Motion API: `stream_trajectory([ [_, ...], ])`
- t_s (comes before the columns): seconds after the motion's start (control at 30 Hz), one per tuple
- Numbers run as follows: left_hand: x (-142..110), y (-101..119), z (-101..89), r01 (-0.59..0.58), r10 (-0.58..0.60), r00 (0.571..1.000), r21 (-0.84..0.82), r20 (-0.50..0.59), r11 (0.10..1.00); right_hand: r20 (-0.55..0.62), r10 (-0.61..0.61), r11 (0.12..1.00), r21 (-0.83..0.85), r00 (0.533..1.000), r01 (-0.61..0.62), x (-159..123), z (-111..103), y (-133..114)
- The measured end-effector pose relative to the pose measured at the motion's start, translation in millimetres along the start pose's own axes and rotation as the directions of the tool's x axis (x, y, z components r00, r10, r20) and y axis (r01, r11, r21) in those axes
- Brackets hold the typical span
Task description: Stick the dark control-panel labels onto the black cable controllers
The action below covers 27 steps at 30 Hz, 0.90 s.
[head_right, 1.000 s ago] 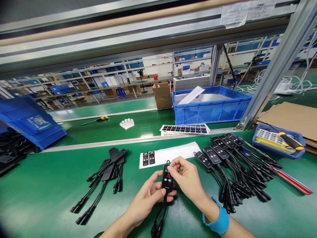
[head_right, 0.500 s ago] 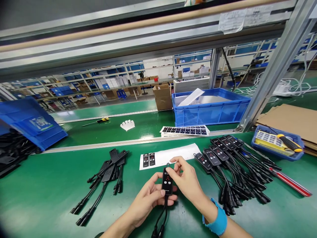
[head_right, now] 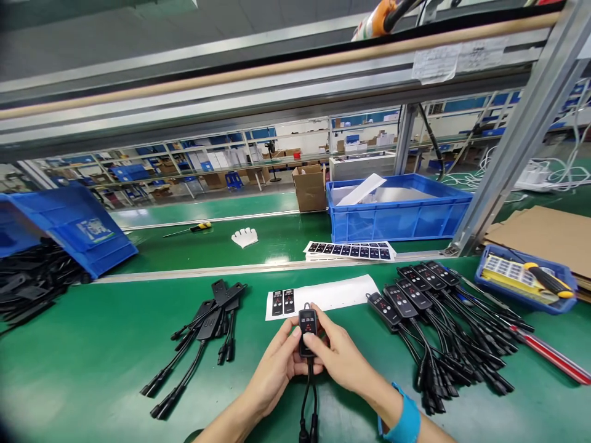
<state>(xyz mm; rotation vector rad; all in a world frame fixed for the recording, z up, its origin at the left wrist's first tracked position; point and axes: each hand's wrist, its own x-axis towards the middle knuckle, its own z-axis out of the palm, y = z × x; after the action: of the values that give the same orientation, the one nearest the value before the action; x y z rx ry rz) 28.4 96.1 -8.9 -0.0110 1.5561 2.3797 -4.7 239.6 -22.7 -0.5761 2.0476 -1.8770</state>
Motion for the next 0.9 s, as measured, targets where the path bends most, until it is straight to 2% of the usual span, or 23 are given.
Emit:
stream_trajectory([
  [0.17,1.9,-7.9,1.6,-0.067,0.069,0.998,0.152,-0.007,0.986,-0.041,-0.077,0.989,-0.126,0.996,0.071,1.1,0.8,2.5],
  [0.3,4.2,-9.0,2.8,-0.061,0.064,0.997,0.092,-0.035,0.994,-0.091,-0.112,0.962,-0.259,0.99,0.085,-0.1,4.8,8.5],
  [0.37,5.3,-7.6,2.1,-0.073,0.074,0.996,0.018,-0.055,0.997,-0.114,-0.173,0.912,-0.393,0.978,0.116,-0.6,5.0,10.6],
  [0.43,6.5,-5.2,-1.6,-0.08,0.079,0.997,-0.027,-0.018,0.996,-0.089,-0.259,0.832,-0.526,0.962,0.175,0.0,2.2,9.4],
  [0.5,8.6,-1.7,-9.1,-0.1,0.096,0.994,0.083,0.048,0.992,-0.056,-0.319,0.748,-0.628,0.946,0.215,2.1,-5.0,2.9],
  [0.53,10.0,0.4,-14.1,-0.141,0.129,0.989,0.225,0.064,0.964,-0.062,-0.331,0.705,-0.68,0.942,0.203,3.7,-10.3,-2.3],
  [0.57,11.7,2.8,-19.6,-0.195,0.184,0.981,0.417,0.068,0.888,-0.087,-0.33,0.654,-0.739,0.94,0.161,5.3,-16.6,-8.4],
  [0.6,13.5,5.3,-25.4,-0.239,0.252,0.965,0.628,0.07,0.741,-0.125,-0.312,0.591,-0.802,0.942,0.09,6.7,-23.7,-14.9],
  [0.63,15.4,7.9,-31.0,-0.238,0.311,0.947,0.823,0.078,0.516,-0.17,-0.273,0.503,-0.864,0.947,-0.01,7.6,-31.3,-21.4],
  [0.67,17.2,10.4,-36.1,-0.183,0.349,0.933,0.948,0.085,0.259,-0.22,-0.222,0.395,-0.911,0.95,-0.119,8.0,-38.9,-27.3],
  [0.7,18.8,12.6,-40.6,-0.097,0.366,0.927,0.995,0.079,0.03,-0.273,-0.17,0.282,-0.934,0.947,-0.219,7.5,-46.3,-32.0],
  [0.73,20.2,14.5,-44.3,-0.008,0.369,0.928,0.99,0.059,-0.138,-0.32,-0.128,0.182,-0.938,0.939,-0.295,6.2,-53.1,-35.2],
  [0.77,21.3,15.7,-47.2,0.064,0.366,0.93,0.968,0.031,-0.243,-0.358,-0.101,0.106,-0.932,0.928,-0.348,4.1,-59.3,-36.8],
  [0.8,22.1,16.5,-49.4,0.114,0.364,0.931,0.949,0.001,-0.293,-0.389,-0.091,0.054,-0.921,0.917,-0.385,1.3,-64.7,-37.0],
  [0.9,23.2,15.8,-52.4,0.177,0.363,0.93,0.932,-0.053,-0.317,-0.444,-0.108,-0.026,-0.893,0.889,-0.449,-9.0,-76.8,-32.2],
])
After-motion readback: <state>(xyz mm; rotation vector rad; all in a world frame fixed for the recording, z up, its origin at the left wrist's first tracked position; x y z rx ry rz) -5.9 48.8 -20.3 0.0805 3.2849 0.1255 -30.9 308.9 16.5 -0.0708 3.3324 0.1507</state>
